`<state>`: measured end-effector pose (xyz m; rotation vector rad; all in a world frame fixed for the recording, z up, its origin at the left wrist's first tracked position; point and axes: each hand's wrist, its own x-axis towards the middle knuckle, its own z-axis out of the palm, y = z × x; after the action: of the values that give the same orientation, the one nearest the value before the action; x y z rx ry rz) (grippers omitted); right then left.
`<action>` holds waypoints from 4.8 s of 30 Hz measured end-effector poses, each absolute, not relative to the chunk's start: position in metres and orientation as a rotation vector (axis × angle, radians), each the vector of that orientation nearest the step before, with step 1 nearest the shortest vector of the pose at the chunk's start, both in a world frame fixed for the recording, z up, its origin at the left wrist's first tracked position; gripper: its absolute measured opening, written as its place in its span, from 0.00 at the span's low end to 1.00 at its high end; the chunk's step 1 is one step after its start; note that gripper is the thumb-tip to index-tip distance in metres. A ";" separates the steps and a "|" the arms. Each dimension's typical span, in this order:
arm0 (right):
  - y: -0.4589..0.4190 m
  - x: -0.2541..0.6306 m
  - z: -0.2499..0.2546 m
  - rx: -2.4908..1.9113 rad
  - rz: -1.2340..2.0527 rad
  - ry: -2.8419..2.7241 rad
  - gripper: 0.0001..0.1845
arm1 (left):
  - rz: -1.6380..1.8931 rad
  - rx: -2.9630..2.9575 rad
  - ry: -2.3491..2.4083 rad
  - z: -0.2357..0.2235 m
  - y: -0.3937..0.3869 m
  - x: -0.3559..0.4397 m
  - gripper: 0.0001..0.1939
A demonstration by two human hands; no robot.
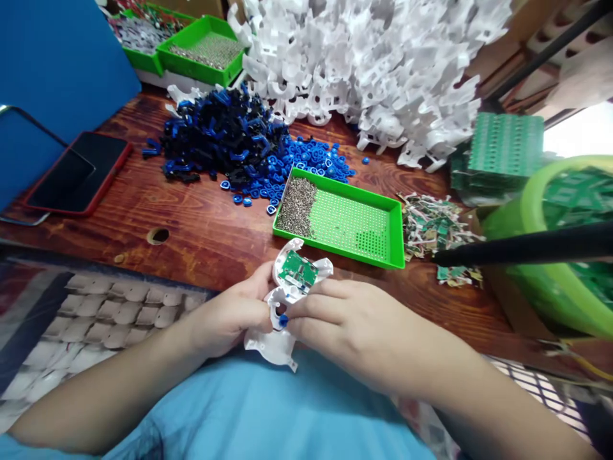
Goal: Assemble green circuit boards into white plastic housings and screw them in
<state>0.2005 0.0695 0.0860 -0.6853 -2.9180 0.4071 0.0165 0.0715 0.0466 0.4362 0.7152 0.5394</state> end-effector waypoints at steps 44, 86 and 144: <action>0.036 0.193 0.049 -1.343 0.046 -2.345 0.08 | 0.752 1.167 0.921 0.037 0.056 0.033 0.33; 0.047 0.181 0.062 -1.205 -0.141 -2.665 0.17 | 0.627 0.963 0.809 0.031 0.064 0.028 0.31; 0.017 0.245 0.000 -2.047 0.743 -1.667 0.24 | 0.521 1.950 1.742 0.031 0.123 -0.011 0.16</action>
<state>0.2447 0.0170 0.0003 -2.0467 -1.6668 0.7433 -0.0107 0.1231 0.0312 1.9503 1.7421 0.5208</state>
